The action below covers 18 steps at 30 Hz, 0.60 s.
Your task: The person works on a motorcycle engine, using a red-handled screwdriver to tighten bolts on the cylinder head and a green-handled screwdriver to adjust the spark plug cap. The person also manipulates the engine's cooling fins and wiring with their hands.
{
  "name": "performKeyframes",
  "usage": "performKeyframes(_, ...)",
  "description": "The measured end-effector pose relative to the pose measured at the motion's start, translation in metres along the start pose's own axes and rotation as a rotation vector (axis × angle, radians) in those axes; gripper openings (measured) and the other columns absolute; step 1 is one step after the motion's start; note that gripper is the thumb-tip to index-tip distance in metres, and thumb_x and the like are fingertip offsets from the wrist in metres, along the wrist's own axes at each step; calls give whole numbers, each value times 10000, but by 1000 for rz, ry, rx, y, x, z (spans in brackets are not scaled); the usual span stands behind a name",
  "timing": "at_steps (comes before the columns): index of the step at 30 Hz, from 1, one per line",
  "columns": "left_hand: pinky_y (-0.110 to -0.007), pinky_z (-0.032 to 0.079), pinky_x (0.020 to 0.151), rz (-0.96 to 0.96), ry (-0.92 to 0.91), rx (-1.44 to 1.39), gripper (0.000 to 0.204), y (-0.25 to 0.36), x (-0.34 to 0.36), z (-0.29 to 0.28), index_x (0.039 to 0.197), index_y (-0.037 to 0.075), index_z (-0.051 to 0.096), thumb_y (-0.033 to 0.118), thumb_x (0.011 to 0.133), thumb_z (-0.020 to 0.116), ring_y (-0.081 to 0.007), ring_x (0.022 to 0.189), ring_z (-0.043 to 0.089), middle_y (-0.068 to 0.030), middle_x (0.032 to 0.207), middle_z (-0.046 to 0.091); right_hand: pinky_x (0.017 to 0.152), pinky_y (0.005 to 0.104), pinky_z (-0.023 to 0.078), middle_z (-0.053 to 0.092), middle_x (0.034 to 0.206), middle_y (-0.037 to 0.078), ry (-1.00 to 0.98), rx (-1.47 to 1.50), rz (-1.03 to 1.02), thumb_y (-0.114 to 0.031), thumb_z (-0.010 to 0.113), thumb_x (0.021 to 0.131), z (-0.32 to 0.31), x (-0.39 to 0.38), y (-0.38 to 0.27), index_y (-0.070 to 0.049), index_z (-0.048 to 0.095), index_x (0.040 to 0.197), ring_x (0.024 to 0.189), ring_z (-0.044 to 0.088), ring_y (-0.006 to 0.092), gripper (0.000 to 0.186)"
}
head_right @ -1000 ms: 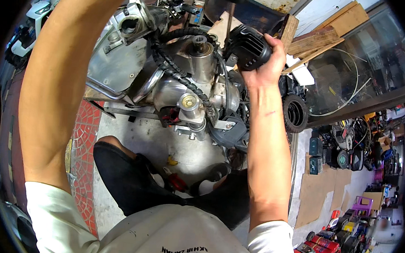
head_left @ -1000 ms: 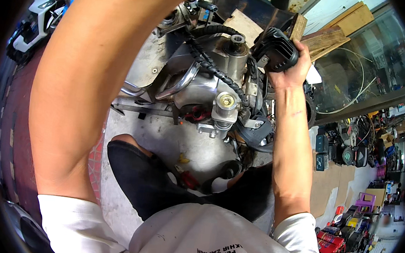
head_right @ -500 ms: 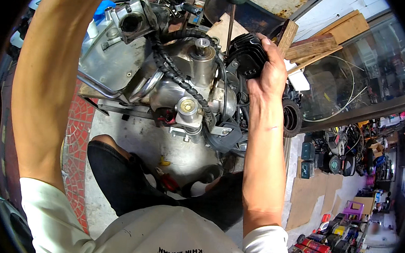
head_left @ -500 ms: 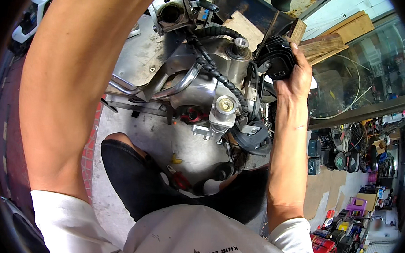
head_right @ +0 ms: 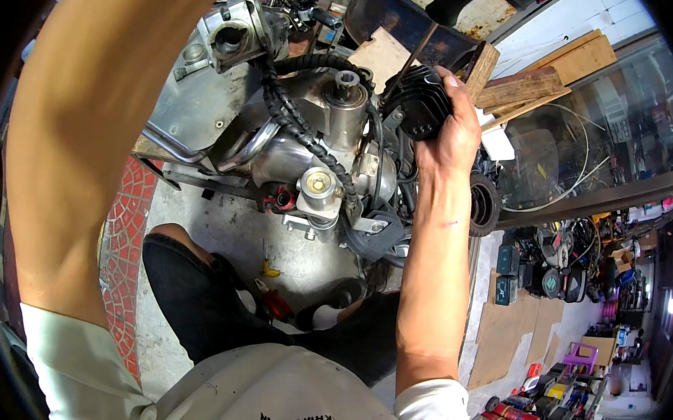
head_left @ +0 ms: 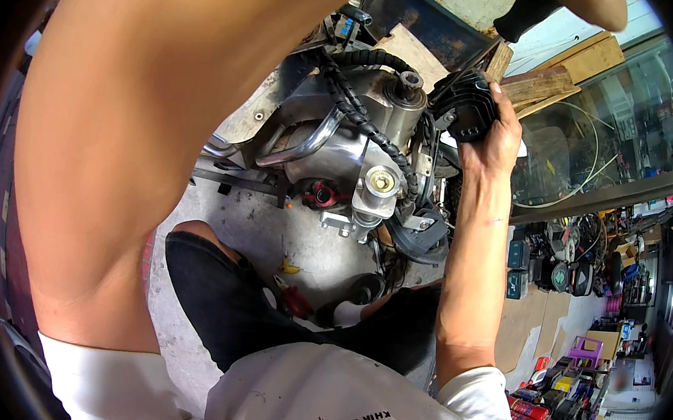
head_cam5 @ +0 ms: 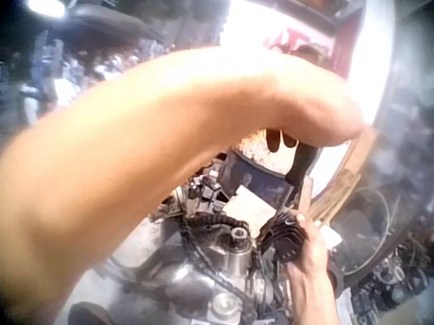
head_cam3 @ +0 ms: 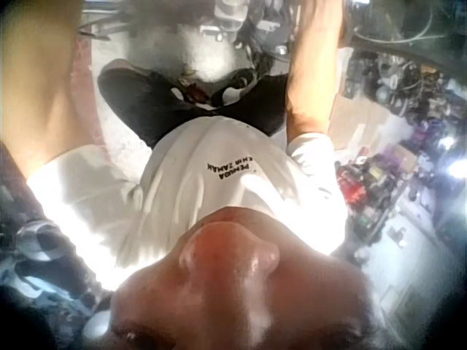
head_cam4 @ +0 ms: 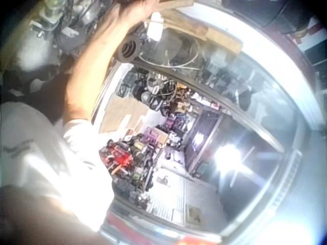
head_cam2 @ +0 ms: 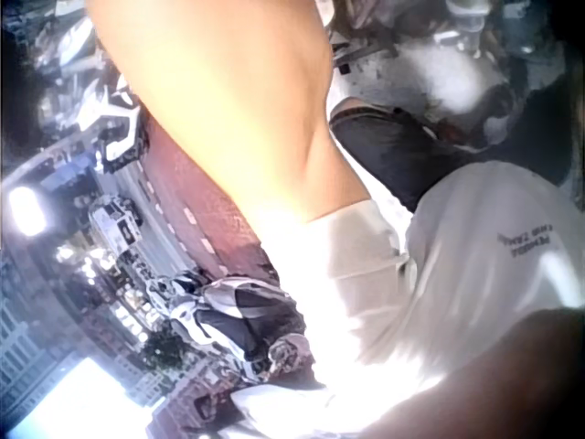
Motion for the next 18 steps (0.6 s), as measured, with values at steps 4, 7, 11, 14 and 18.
performKeyframes(4, -452, 583, 930, -5, -23, 4, 412, -6, 15, 9, 1160, -82, 746, 251, 1025, 544, -325, 1014, 743, -269, 1146, 749, 830, 384, 641, 757, 1040, 155, -31, -28, -19, -163, 632, 1024, 2, 2, 0, 54, 690, 1188, 913, 755, 263, 279)
performKeyframes(7, -457, 580, 943, -11, -57, 24, 425, -10, 26, 19, 1186, -82, 740, 251, 1040, 518, -318, 1039, 740, -269, 1178, 745, 822, 372, 634, 747, 1041, 146, -17, -53, -38, -159, 630, 1023, -4, 3, -1, 54, 690, 1193, 908, 745, 249, 280)
performKeyframes(11, -455, 588, 922, 17, -66, 43, 387, -7, 42, 26, 1130, -55, 766, 233, 1029, 527, -342, 1004, 750, -261, 1098, 761, 831, 365, 626, 738, 1039, 136, -16, -58, -37, -144, 624, 1017, -6, 4, 1, 53, 691, 1194, 908, 737, 236, 274)
performKeyframes(14, -462, 594, 896, 308, -116, 427, 356, 18, 50, 42, 1092, -25, 787, 230, 1007, 553, -391, 979, 754, -265, 1032, 767, 835, 349, 623, 736, 1036, 118, 7, -77, -38, -160, 638, 1015, -1, 4, 0, 36, 703, 1188, 912, 731, 221, 270)
performKeyframes(18, -484, 586, 892, -8, 236, 117, 409, -17, 47, 5, 986, -10, 784, 384, 945, 681, -408, 993, 748, -266, 1016, 758, 946, 347, 503, 740, 1097, 95, 65, -425, -131, -234, 700, 1005, 6, -8, -29, -10, 724, 1161, 1031, 677, 189, 274)
Point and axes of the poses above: each hand's wrist, its own x-axis towards the middle knuckle, its own z-axis out of the palm, y = z × x, the point moved 10 cm from there along x, towards the middle knuckle
